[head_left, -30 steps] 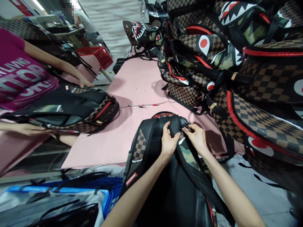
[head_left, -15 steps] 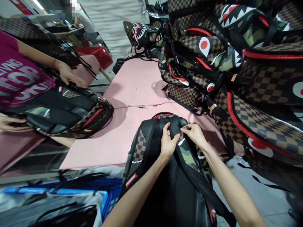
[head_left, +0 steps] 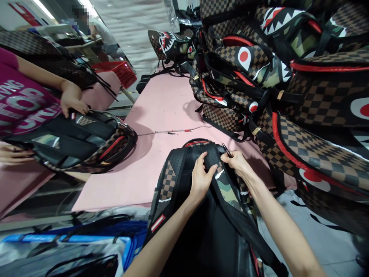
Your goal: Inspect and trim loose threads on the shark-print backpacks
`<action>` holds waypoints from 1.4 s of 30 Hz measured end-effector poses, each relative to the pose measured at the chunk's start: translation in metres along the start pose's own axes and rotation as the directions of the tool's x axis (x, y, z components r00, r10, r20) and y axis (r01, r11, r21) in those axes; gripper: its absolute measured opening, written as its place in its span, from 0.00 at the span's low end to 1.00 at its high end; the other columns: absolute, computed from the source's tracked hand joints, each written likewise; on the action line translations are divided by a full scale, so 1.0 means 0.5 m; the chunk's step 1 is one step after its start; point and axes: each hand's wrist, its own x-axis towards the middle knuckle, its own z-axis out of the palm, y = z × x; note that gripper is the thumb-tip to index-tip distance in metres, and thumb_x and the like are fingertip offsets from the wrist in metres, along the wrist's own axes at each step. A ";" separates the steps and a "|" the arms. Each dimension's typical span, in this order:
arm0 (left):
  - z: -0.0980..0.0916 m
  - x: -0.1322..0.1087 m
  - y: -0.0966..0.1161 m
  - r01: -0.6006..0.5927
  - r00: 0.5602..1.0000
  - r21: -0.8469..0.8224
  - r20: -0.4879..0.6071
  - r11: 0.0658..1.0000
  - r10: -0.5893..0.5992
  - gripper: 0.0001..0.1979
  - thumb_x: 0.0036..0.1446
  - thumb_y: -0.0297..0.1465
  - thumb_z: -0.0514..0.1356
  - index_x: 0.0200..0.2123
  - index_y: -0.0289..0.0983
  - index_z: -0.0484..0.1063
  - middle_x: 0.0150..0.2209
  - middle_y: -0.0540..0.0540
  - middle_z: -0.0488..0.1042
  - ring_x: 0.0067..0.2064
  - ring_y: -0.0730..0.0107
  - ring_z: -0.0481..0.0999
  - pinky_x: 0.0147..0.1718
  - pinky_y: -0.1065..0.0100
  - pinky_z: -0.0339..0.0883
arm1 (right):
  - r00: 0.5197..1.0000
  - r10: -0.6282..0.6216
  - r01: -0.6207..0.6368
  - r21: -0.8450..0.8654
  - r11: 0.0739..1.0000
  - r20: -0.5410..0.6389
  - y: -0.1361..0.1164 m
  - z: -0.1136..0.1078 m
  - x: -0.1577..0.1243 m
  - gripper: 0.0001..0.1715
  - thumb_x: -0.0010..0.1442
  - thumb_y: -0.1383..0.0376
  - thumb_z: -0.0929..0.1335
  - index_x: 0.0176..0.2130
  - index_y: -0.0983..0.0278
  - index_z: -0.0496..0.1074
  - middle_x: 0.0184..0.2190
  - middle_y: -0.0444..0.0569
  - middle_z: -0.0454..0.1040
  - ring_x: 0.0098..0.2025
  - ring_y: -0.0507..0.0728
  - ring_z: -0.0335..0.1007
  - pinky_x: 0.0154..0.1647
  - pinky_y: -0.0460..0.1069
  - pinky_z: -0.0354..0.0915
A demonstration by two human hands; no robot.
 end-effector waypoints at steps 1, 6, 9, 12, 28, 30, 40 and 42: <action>-0.006 -0.002 0.004 -0.042 0.999 0.117 -0.022 0.992 0.045 0.27 0.50 0.35 0.61 0.54 0.43 0.61 0.42 0.46 0.65 0.36 0.69 0.70 0.40 0.63 0.67 | 1.000 -0.003 0.003 0.008 1.000 -0.002 0.000 0.000 0.001 0.12 0.37 0.61 0.69 0.18 0.65 0.64 0.14 0.37 0.58 0.15 0.44 0.44 0.17 0.44 0.43; -0.027 0.016 0.017 -0.285 0.942 0.419 -0.045 0.862 0.333 0.13 0.55 0.34 0.57 0.44 0.41 0.72 0.40 0.44 0.64 0.41 0.65 0.67 0.41 0.63 0.64 | 1.000 -0.011 0.011 0.033 0.999 0.003 0.003 -0.002 0.006 0.12 0.36 0.61 0.70 0.18 0.66 0.65 0.14 0.37 0.58 0.16 0.44 0.45 0.18 0.44 0.43; -0.030 0.064 0.024 -0.452 0.883 0.444 0.098 0.774 0.460 0.10 0.55 0.33 0.58 0.41 0.43 0.75 0.41 0.44 0.69 0.46 0.61 0.65 0.46 0.60 0.60 | 1.000 -0.012 0.011 0.044 0.999 0.010 0.005 -0.003 0.005 0.12 0.37 0.61 0.70 0.18 0.66 0.64 0.14 0.37 0.57 0.16 0.44 0.45 0.18 0.44 0.43; -0.027 0.130 0.035 -0.606 0.794 0.388 0.346 0.694 0.500 0.08 0.53 0.33 0.61 0.38 0.47 0.76 0.48 0.47 0.70 0.55 0.56 0.59 0.53 0.53 0.50 | 1.000 -0.012 0.012 0.058 0.998 0.015 0.005 -0.004 0.005 0.14 0.37 0.59 0.70 0.18 0.66 0.64 0.13 0.36 0.56 0.16 0.44 0.44 0.18 0.44 0.42; 0.019 0.250 0.088 -0.597 0.624 0.292 0.754 0.747 0.205 0.08 0.47 0.25 0.58 0.26 0.41 0.77 0.26 0.49 0.76 0.36 0.65 0.69 0.43 0.66 0.58 | 1.000 0.000 0.000 0.005 1.000 -0.027 0.006 0.001 0.004 0.17 0.39 0.57 0.72 0.18 0.66 0.65 0.14 0.39 0.60 0.16 0.46 0.50 0.18 0.45 0.45; 0.018 0.252 0.083 -0.545 0.624 0.244 0.757 0.802 0.194 0.07 0.47 0.26 0.58 0.28 0.39 0.76 0.27 0.50 0.75 0.34 0.68 0.70 0.38 0.70 0.60 | 1.000 0.004 -0.004 0.033 0.999 -0.018 0.005 0.003 0.006 0.15 0.40 0.58 0.71 0.18 0.65 0.64 0.13 0.38 0.59 0.15 0.45 0.49 0.17 0.45 0.45; 0.016 0.255 0.071 -0.463 0.616 0.177 0.768 0.869 0.172 0.07 0.49 0.28 0.56 0.30 0.33 0.72 0.22 0.52 0.70 0.24 0.76 0.66 0.25 0.75 0.58 | 0.998 0.057 -0.057 0.065 0.996 -0.002 0.008 -0.005 0.016 0.14 0.37 0.60 0.71 0.20 0.64 0.63 0.11 0.34 0.51 0.14 0.43 0.37 0.17 0.45 0.32; 0.015 0.253 0.072 -0.447 0.618 0.168 0.768 0.879 0.167 0.07 0.49 0.27 0.55 0.30 0.33 0.72 0.22 0.52 0.70 0.24 0.76 0.65 0.24 0.75 0.57 | 0.999 0.054 -0.054 0.063 0.997 0.000 0.010 -0.005 0.016 0.14 0.37 0.60 0.71 0.20 0.64 0.63 0.11 0.34 0.50 0.14 0.43 0.37 0.17 0.45 0.32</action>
